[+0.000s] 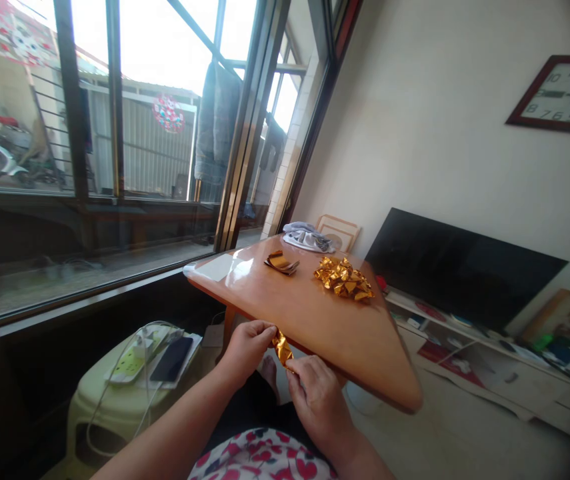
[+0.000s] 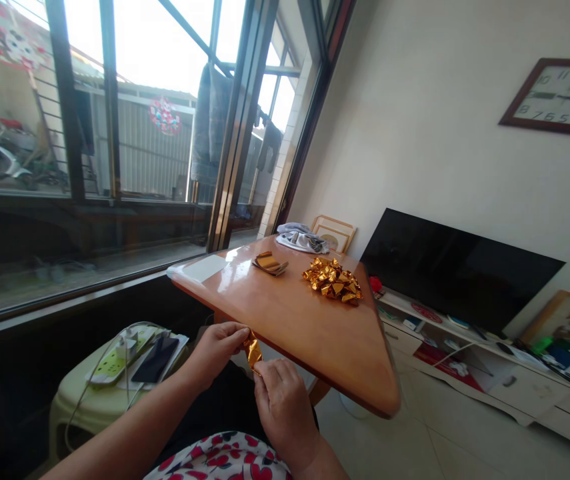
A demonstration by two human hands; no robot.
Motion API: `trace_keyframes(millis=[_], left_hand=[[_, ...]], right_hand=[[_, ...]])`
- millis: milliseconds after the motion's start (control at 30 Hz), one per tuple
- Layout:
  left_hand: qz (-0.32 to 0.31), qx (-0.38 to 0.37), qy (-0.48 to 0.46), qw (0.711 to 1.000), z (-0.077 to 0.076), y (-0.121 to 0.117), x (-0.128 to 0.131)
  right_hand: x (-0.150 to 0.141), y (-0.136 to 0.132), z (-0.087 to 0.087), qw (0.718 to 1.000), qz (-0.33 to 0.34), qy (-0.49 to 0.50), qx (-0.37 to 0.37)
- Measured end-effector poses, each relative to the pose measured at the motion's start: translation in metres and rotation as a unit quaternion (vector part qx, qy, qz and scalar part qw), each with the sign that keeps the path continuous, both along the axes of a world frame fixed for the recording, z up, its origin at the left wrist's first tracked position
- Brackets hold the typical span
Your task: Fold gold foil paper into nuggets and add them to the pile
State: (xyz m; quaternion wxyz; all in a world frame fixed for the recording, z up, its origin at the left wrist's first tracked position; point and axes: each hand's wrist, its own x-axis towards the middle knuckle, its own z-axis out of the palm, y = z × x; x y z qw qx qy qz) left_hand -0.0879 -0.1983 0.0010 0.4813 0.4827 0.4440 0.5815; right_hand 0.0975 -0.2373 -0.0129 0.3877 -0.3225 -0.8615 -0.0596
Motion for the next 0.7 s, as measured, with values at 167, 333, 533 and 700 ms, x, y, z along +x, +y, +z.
trace_keyframes(millis=[167,333,533,700], left_hand=[[0.004,0.000,0.013,1.000,-0.005,0.000,0.002],[0.009,-0.012,0.003,1.000,-0.007,0.000,0.006],[0.017,-0.020,-0.011,1.000,-0.005,0.001,0.006],[0.026,-0.023,-0.011,0.999,-0.011,0.002,0.008]], right_hand=[[-0.002,-0.002,-0.001,1.000,-0.006,-0.005,0.005],[-0.001,-0.001,-0.002,1.000,-0.018,0.007,-0.003],[-0.001,0.001,-0.007,1.000,-0.016,0.005,-0.005],[-0.004,0.000,-0.011,1.000,-0.024,0.011,-0.005]])
